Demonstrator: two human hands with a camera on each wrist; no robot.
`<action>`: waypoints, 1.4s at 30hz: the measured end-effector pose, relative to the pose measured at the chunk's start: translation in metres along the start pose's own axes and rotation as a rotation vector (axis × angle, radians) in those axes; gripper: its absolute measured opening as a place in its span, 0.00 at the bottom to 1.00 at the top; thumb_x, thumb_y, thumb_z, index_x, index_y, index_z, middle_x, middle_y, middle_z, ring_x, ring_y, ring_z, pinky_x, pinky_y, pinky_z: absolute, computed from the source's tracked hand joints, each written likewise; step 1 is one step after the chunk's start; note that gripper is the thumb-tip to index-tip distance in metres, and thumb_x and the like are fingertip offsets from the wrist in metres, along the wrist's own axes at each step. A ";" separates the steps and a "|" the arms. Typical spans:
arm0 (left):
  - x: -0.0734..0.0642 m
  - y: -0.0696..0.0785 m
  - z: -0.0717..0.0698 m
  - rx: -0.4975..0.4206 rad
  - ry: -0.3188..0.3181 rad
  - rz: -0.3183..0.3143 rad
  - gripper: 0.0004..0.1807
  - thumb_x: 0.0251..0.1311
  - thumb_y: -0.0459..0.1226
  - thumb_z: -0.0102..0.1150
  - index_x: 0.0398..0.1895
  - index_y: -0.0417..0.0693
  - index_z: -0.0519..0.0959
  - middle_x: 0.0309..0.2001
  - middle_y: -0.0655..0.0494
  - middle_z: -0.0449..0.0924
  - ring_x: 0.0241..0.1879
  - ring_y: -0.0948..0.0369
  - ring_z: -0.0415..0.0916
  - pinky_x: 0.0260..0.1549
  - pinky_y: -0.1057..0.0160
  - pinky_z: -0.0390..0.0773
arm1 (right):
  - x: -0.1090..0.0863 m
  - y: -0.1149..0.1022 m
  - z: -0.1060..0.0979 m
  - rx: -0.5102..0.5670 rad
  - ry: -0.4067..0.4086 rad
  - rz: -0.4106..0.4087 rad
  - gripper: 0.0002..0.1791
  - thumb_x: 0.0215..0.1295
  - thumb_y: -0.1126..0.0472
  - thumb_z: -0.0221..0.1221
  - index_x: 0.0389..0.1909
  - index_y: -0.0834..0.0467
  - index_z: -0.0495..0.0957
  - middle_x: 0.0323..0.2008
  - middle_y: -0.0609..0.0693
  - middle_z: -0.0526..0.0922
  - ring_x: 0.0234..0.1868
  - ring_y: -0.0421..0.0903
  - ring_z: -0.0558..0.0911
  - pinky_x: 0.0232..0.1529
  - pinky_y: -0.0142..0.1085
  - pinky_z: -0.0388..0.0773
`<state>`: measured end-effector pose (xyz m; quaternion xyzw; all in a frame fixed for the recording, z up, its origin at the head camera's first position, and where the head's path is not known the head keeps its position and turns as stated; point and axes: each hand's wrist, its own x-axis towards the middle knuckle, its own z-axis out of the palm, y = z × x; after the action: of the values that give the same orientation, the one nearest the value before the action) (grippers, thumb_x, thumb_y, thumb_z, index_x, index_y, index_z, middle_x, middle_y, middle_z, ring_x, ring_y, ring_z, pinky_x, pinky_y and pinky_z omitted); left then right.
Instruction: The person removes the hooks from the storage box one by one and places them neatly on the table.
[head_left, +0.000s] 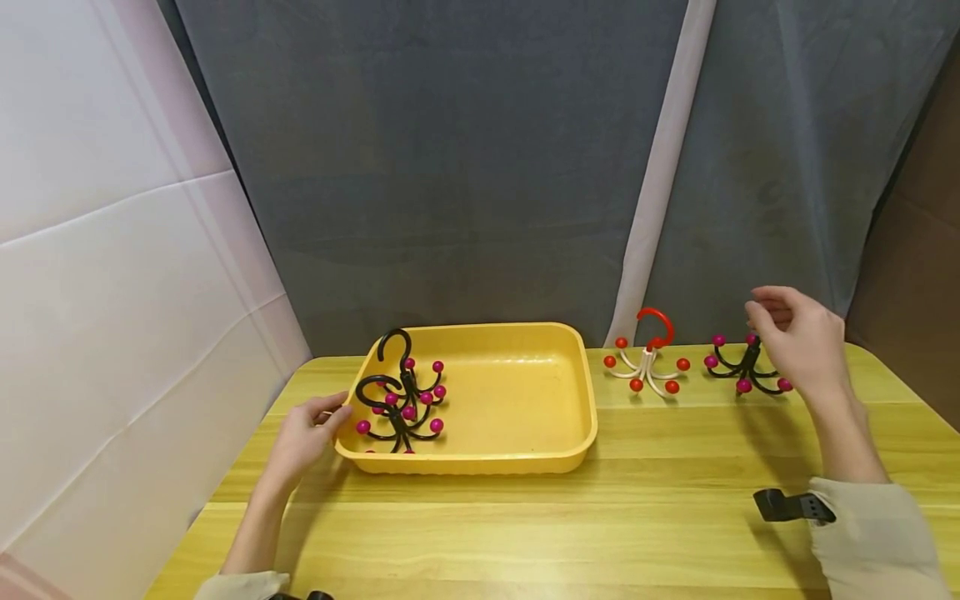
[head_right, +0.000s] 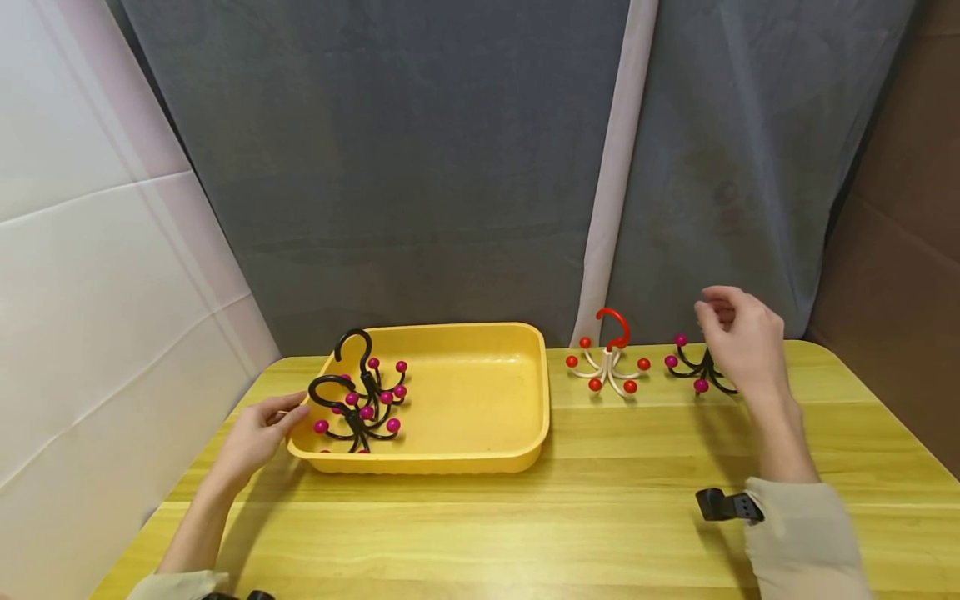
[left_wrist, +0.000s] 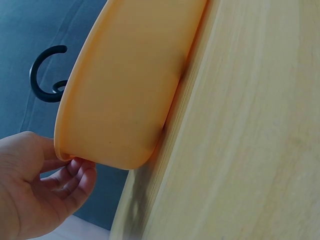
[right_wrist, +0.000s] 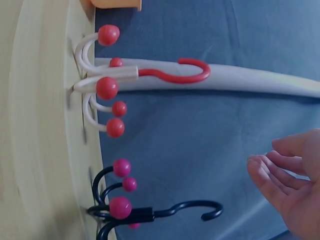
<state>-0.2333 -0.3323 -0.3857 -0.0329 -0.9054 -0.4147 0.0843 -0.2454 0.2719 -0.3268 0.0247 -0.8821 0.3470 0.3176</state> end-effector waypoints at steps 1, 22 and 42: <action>0.000 0.000 0.000 -0.002 0.000 0.000 0.24 0.74 0.38 0.56 0.65 0.29 0.73 0.53 0.34 0.80 0.50 0.46 0.80 0.37 0.71 0.76 | 0.000 -0.002 0.001 0.006 -0.006 -0.010 0.20 0.76 0.58 0.56 0.57 0.69 0.77 0.45 0.68 0.83 0.32 0.15 0.67 0.38 0.12 0.63; 0.000 -0.001 -0.001 0.005 0.004 0.007 0.24 0.74 0.38 0.57 0.64 0.28 0.74 0.52 0.34 0.80 0.48 0.49 0.80 0.37 0.71 0.76 | -0.013 -0.062 0.030 0.088 -0.073 -0.258 0.14 0.70 0.65 0.62 0.53 0.67 0.80 0.41 0.61 0.84 0.38 0.50 0.82 0.40 0.13 0.66; 0.002 0.002 0.001 0.000 0.001 0.015 0.23 0.74 0.36 0.56 0.64 0.27 0.74 0.52 0.33 0.80 0.48 0.47 0.81 0.38 0.71 0.76 | -0.028 -0.095 0.077 0.136 -0.233 -0.325 0.13 0.68 0.69 0.63 0.51 0.67 0.81 0.40 0.56 0.84 0.38 0.50 0.83 0.41 0.47 0.83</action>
<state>-0.2351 -0.3302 -0.3847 -0.0394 -0.9051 -0.4142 0.0880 -0.2401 0.1471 -0.3291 0.2281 -0.8717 0.3449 0.2631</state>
